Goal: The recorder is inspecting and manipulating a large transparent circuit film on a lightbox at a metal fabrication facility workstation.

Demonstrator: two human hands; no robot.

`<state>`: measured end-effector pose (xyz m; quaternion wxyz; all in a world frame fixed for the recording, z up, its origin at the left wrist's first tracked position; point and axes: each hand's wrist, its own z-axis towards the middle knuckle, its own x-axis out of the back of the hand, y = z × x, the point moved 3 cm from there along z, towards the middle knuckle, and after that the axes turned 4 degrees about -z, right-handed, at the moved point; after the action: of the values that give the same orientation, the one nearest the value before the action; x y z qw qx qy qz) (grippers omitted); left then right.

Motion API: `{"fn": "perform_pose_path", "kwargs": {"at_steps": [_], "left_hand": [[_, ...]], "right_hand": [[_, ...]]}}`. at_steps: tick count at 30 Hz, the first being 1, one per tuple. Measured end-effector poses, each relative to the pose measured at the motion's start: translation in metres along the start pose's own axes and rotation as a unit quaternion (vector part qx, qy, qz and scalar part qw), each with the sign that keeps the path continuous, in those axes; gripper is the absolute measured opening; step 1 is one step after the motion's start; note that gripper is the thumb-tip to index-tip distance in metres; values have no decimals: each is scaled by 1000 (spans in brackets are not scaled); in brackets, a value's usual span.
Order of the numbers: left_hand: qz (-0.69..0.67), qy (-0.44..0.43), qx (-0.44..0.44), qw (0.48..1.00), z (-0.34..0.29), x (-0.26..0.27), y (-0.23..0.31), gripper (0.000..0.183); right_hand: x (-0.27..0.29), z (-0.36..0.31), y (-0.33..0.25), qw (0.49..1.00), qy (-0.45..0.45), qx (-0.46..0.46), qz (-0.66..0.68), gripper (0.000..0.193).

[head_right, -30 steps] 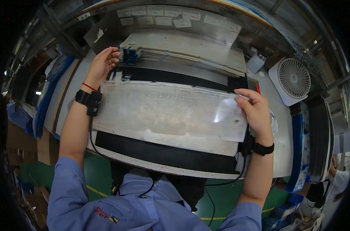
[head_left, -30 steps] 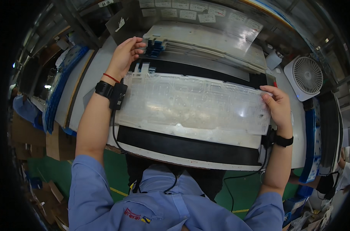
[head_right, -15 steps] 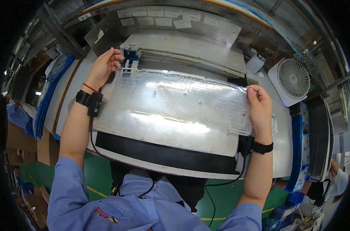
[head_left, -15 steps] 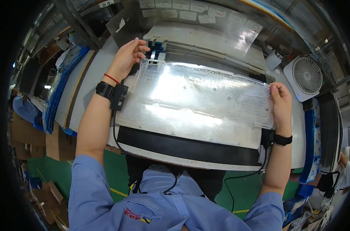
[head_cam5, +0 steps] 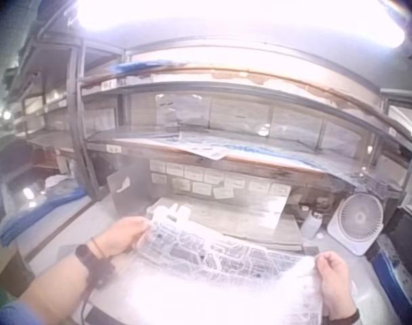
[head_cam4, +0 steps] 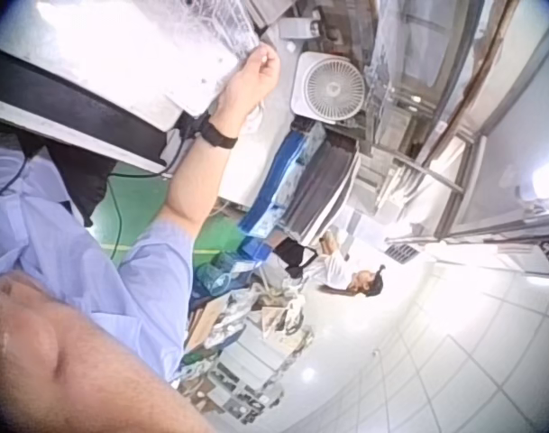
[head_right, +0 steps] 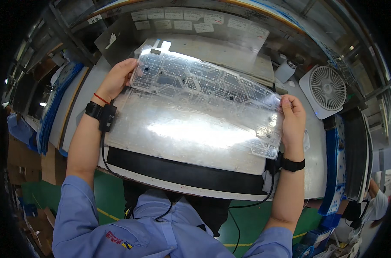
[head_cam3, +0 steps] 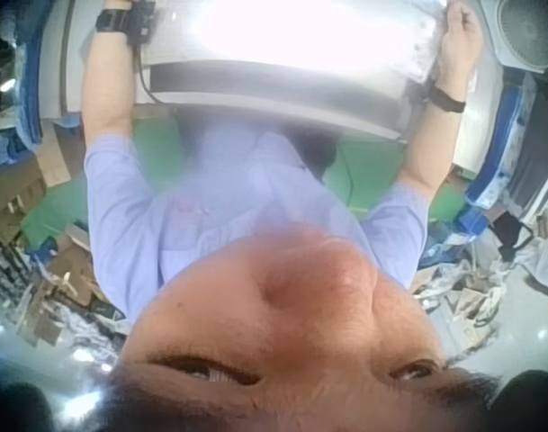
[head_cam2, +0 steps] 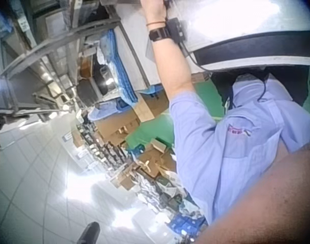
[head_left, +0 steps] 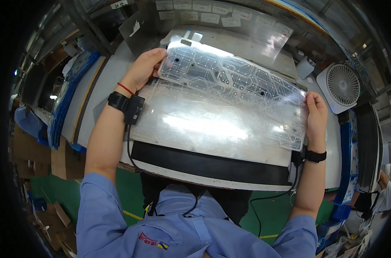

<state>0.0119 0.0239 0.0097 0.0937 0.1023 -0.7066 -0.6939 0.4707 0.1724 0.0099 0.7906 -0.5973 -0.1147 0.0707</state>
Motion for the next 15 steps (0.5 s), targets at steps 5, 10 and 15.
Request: {"fn": "perform_pose_path", "kwargs": {"at_steps": [5,10,15], "left_hand": [[37,5,-1,999,4,7,-6,23],[-25,32,-28,999,5,9,-6,20],[-75,54,-32,995,6,15,-5,21]], "right_hand": [[1,1,2,1000,5,-23,-6,16],[-3,-1,-4,998,44,-40,5,18],[3,2,2,998,33,-40,43,20]]}}
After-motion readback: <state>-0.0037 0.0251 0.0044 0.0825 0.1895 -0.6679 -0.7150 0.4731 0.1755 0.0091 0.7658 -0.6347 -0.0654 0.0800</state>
